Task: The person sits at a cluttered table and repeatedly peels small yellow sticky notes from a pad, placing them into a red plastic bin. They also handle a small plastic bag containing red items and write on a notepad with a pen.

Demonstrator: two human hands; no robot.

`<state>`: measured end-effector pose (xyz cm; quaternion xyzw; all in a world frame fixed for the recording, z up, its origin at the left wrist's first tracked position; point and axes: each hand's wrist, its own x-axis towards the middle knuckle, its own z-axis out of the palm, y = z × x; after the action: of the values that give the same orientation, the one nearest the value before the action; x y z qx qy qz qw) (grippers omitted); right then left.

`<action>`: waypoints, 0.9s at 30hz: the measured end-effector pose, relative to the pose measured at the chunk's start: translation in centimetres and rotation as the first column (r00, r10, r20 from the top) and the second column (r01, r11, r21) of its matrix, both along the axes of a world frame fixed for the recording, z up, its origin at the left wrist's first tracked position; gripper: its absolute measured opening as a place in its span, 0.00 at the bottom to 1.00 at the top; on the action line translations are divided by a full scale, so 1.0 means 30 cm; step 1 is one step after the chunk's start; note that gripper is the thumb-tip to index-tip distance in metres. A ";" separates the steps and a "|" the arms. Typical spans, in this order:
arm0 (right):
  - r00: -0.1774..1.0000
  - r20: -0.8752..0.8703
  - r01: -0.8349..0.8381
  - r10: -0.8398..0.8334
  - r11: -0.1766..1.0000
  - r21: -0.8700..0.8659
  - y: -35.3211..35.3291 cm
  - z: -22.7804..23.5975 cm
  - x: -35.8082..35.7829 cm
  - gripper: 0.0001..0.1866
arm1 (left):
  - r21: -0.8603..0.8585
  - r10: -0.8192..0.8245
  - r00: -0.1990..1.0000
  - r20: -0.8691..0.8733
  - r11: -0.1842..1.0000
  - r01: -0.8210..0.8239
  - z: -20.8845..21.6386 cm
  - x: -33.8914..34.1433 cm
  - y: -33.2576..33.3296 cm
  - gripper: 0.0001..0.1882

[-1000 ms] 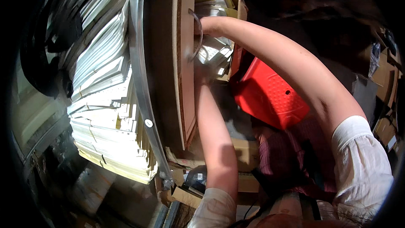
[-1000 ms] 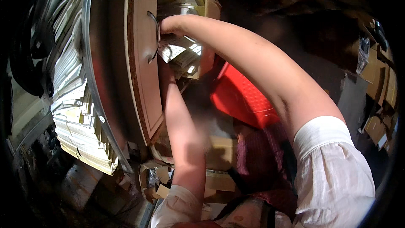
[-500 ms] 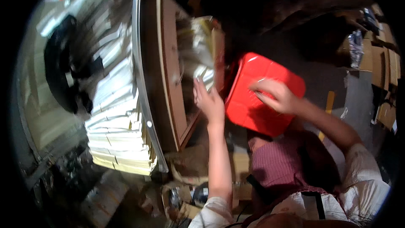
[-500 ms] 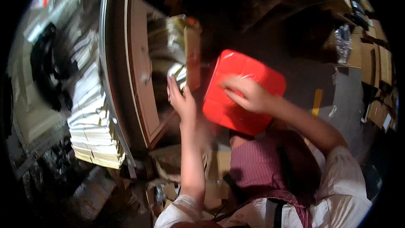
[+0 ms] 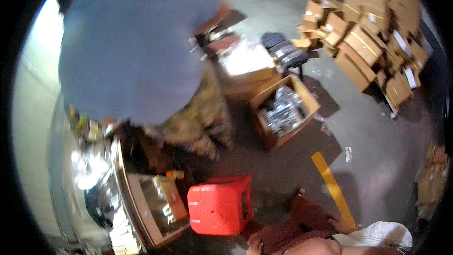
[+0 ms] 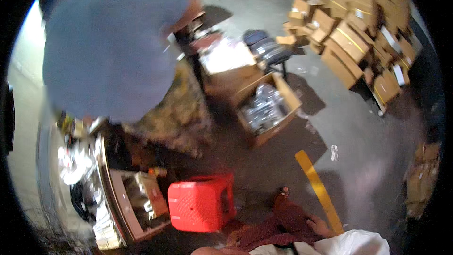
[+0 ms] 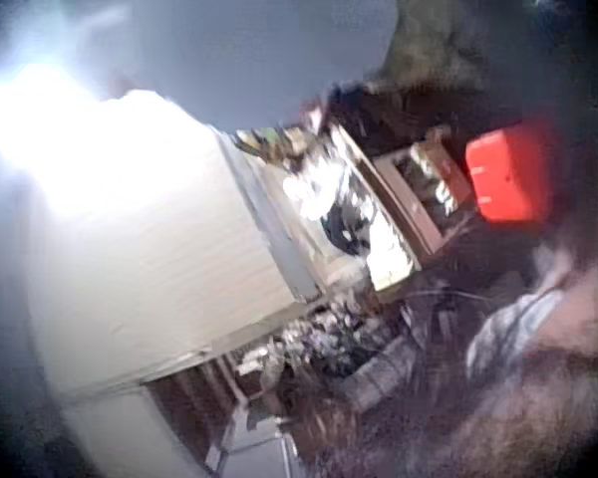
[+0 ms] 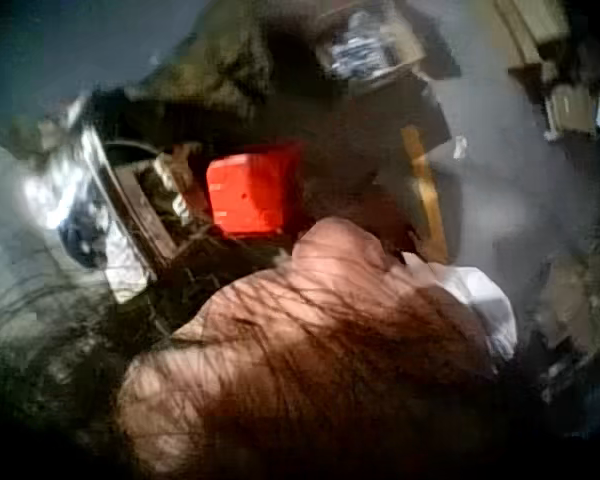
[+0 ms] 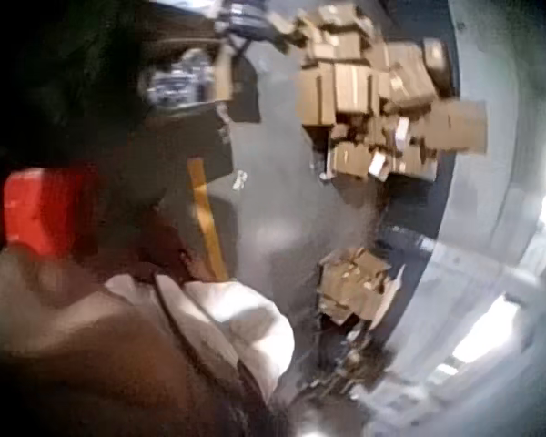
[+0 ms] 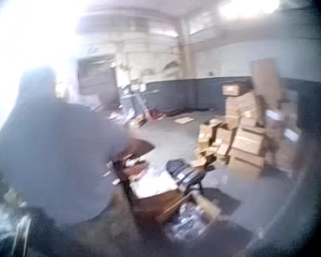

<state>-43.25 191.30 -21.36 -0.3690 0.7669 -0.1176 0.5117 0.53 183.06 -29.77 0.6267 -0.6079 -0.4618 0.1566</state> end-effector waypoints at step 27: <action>0.974 -0.171 -0.148 0.151 0.989 0.028 -1.075 0.398 -1.855 0.21 | 0.437 -0.852 0.351 0.389 0.506 0.743 -0.048 -1.726 -2.045 0.19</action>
<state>-98.91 159.06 -9.43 -0.4306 0.7791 -0.0403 0.4538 -51.25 121.71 -31.21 0.3649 -0.8056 -0.3262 -0.3337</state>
